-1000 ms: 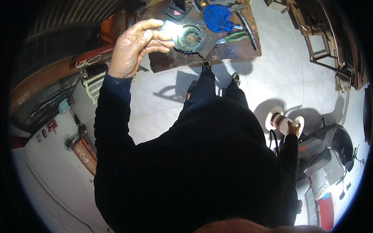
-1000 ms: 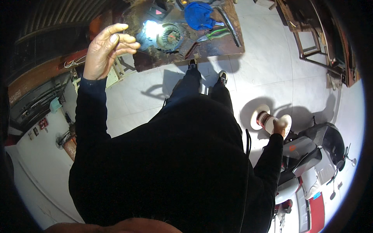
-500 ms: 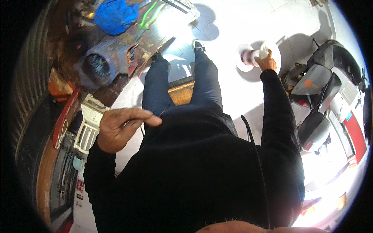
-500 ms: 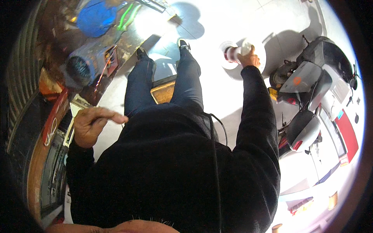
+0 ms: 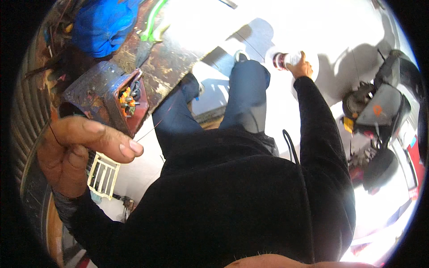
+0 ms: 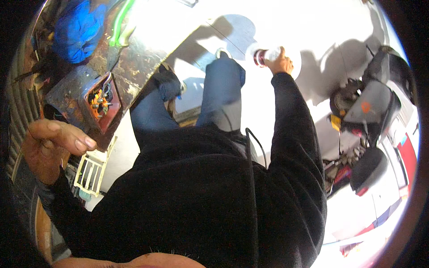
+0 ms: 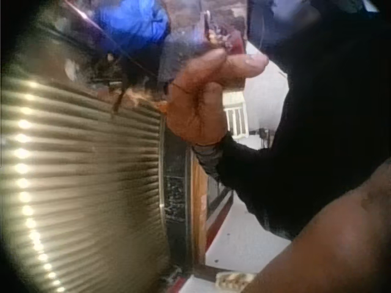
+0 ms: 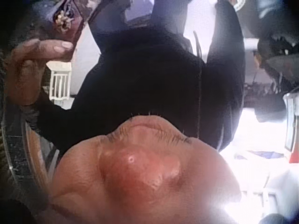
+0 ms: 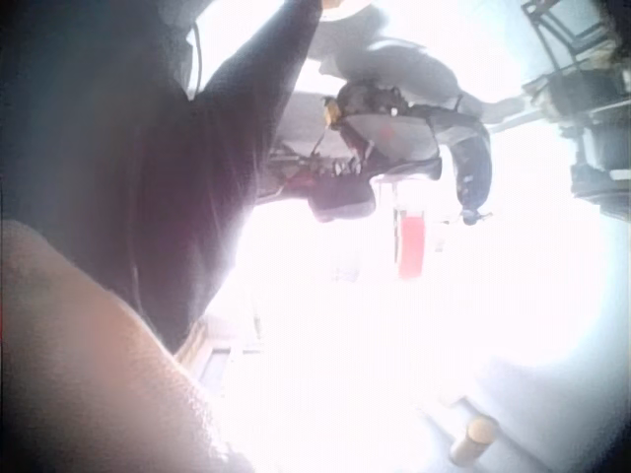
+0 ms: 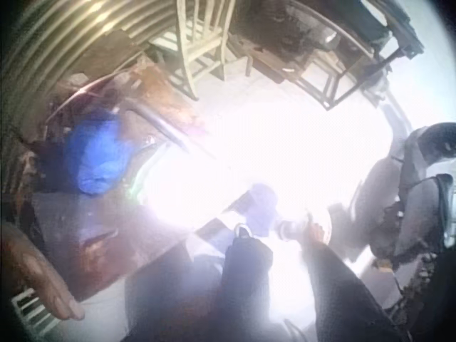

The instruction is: The person sits at a workbench and handles a cylindrical electrical component with exposed wires. They wipe the component with a cloth, use pliers to strip or adjust wires, and manipulate small wire ends with both hands. The component is placed on the table and handled repeatedly during the clip.

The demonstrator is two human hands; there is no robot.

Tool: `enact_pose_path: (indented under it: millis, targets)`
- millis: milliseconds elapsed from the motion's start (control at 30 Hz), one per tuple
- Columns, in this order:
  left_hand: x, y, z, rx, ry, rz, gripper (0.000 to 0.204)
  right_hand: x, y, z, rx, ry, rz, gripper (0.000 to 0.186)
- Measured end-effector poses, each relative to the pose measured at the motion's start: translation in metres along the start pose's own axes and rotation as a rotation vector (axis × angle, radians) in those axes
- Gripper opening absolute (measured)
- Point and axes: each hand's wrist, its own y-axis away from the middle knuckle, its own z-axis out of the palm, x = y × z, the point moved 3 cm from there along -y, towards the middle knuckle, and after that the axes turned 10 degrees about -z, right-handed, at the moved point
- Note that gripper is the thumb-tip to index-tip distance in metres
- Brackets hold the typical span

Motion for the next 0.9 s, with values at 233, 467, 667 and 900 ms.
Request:
enact_pose_path:
  millis: [233, 467, 667, 900]
  targets:
    - [-0.023, 0.017, 0.012, 0.450, -0.482, 0.003, 0.035, -0.013, 0.000, 0.104, 0.152, 0.024, -0.024, 0.117]
    - [-0.076, 0.033, 0.115, 0.178, -0.115, 0.344, 0.031, -0.013, 0.018, 0.116, 0.090, -0.175, -0.133, 0.108]
    - [-0.106, 0.029, 0.221, 0.111, 0.103, 0.407, 0.030, -0.083, 0.129, -0.117, 0.419, -1.188, -0.813, 0.070]
    - [-0.114, 0.091, 0.205, 0.127, 0.305, 0.624, 0.039, -0.196, 0.351, -0.225, -0.335, -1.402, -1.509, 0.038]
